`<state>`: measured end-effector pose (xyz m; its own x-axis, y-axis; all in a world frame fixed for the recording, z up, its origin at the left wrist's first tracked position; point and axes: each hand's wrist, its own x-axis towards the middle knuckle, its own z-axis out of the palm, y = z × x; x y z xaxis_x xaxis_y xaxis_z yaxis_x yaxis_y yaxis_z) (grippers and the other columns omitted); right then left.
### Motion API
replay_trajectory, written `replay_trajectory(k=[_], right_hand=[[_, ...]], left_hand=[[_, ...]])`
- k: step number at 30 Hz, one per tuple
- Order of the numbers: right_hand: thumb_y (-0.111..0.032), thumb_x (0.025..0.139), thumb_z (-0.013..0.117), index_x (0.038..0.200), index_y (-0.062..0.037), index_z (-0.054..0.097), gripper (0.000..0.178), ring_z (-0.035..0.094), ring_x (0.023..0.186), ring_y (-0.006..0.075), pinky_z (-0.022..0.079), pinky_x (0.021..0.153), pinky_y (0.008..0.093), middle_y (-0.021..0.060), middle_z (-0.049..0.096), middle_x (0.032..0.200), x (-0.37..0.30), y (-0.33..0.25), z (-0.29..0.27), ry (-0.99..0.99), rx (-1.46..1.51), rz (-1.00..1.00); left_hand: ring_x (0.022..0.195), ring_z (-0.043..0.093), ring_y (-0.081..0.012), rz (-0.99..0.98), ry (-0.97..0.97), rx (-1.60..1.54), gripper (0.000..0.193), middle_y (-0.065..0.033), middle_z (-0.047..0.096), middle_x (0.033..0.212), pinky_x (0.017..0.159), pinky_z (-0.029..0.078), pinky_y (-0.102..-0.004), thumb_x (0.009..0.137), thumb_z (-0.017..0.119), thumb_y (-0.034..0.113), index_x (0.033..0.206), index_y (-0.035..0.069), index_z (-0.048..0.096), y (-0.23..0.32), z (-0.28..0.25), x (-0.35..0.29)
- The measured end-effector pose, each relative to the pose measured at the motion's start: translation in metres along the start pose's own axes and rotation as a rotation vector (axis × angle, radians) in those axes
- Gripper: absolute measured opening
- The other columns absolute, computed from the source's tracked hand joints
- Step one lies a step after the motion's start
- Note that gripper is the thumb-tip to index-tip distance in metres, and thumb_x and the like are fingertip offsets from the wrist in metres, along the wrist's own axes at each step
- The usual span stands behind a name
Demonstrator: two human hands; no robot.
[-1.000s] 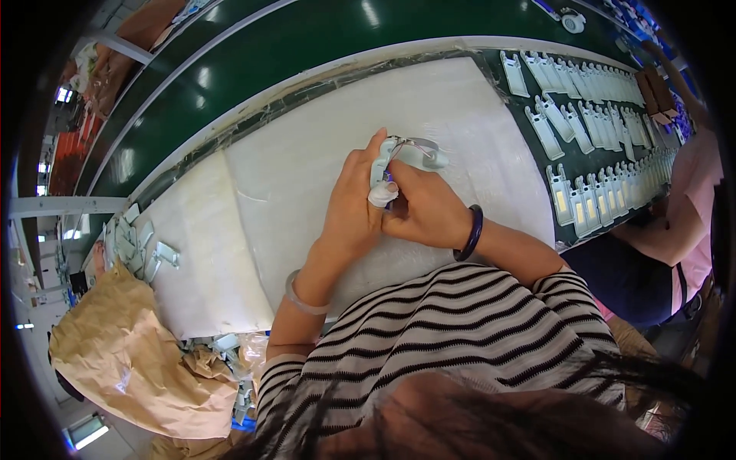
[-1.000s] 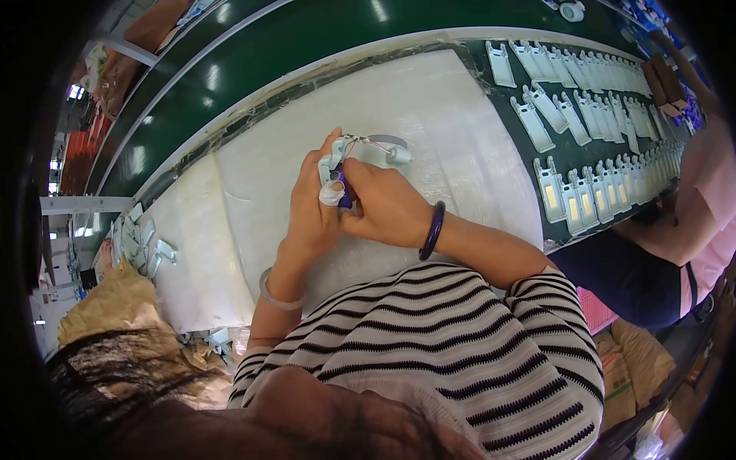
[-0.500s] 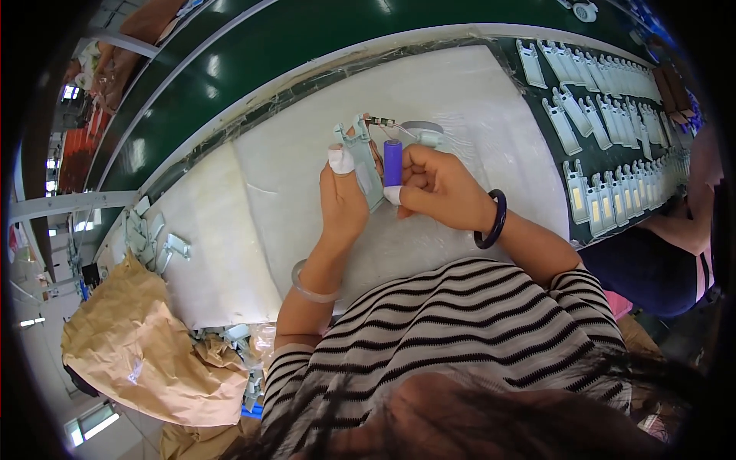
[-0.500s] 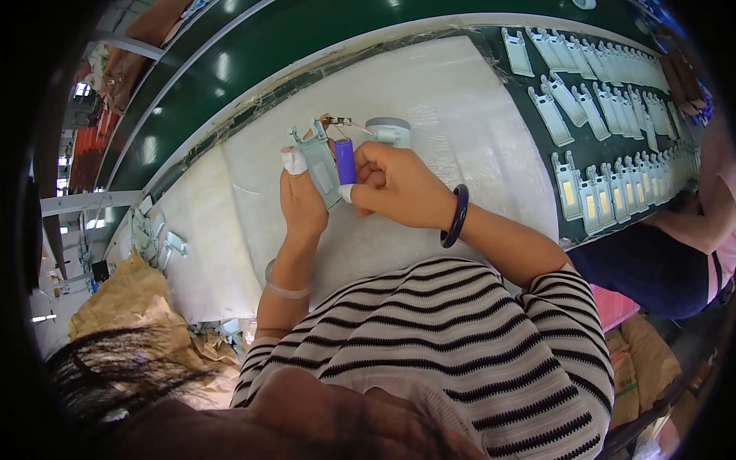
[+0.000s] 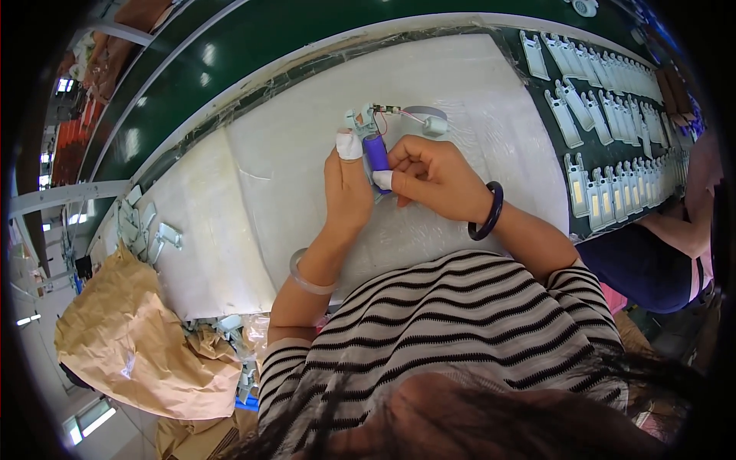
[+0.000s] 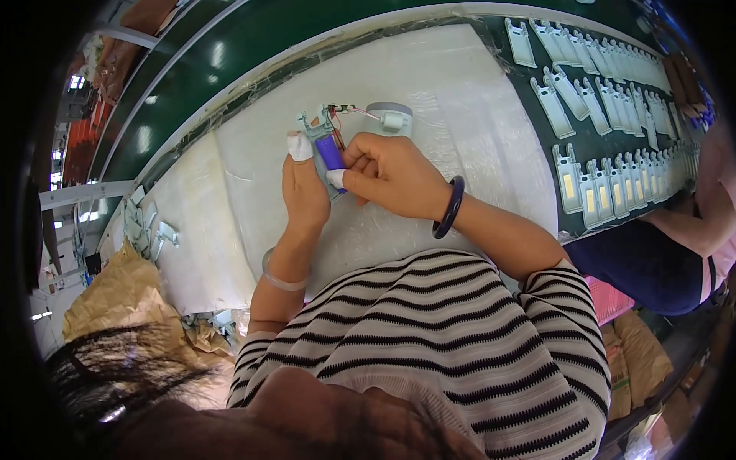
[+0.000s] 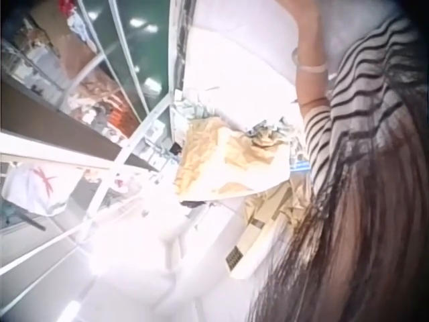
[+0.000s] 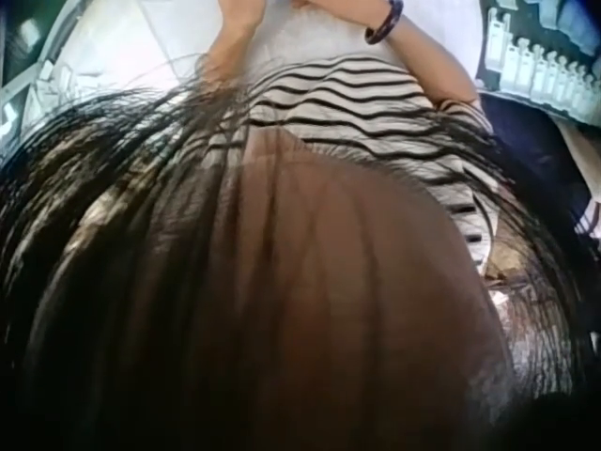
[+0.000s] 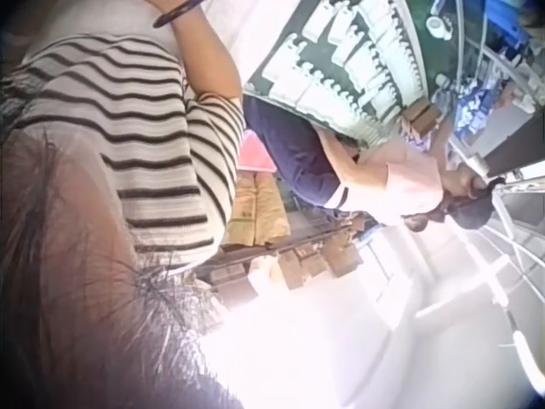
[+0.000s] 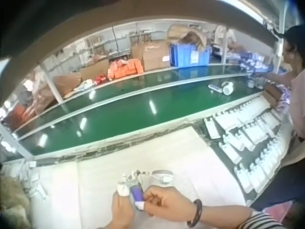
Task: The person assembles electronic battery packs by connecting a battery unit to circuit components and securing them with adhesive tape from a tape dispenser.
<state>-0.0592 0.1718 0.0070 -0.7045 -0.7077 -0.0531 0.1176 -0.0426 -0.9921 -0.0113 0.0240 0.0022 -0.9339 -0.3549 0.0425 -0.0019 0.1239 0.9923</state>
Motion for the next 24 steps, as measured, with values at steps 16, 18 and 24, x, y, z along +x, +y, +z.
replay_trajectory(k=[16, 18, 24], right_hand=[[-0.004, 0.086, 0.061, 0.093, 0.0012, 0.060, 0.009, 0.060, 0.067, 0.0072, 0.049, 0.062, 0.0209, 0.0046, 0.065, 0.079, -0.002, 0.001, 0.000, 0.037, -0.303, -0.051], [-0.008, 0.086, 0.062, 0.095, 0.0016, 0.061, 0.012, 0.060, 0.063, 0.0087, 0.048, 0.060, 0.0209, 0.0072, 0.065, 0.075, -0.003, -0.004, -0.002, 0.069, -0.488, -0.148], [-0.001, 0.077, 0.062, 0.104, -0.0006, 0.061, 0.026, 0.061, 0.093, 0.0269, 0.048, 0.076, 0.0330, 0.0146, 0.064, 0.097, -0.006, -0.032, -0.028, 0.342, -0.847, -0.622]], left_hand=[[0.074, 0.053, -0.0129, 0.056, 0.028, 0.045, 0.047, -0.0064, 0.060, 0.084, 0.069, 0.046, -0.0281, 0.102, 0.033, 0.036, 0.102, -0.004, 0.058, -0.002, 0.005, -0.001], [0.075, 0.054, -0.0115, 0.061, -0.031, 0.095, 0.052, -0.0064, 0.062, 0.086, 0.069, 0.045, -0.0251, 0.102, 0.032, 0.039, 0.105, -0.004, 0.062, -0.003, 0.003, 0.002], [0.066, 0.058, -0.0137, -0.161, -0.186, -0.297, 0.058, -0.0099, 0.063, 0.090, 0.054, 0.053, -0.0300, 0.101, 0.030, 0.045, 0.121, -0.002, 0.056, 0.005, 0.002, 0.007]])
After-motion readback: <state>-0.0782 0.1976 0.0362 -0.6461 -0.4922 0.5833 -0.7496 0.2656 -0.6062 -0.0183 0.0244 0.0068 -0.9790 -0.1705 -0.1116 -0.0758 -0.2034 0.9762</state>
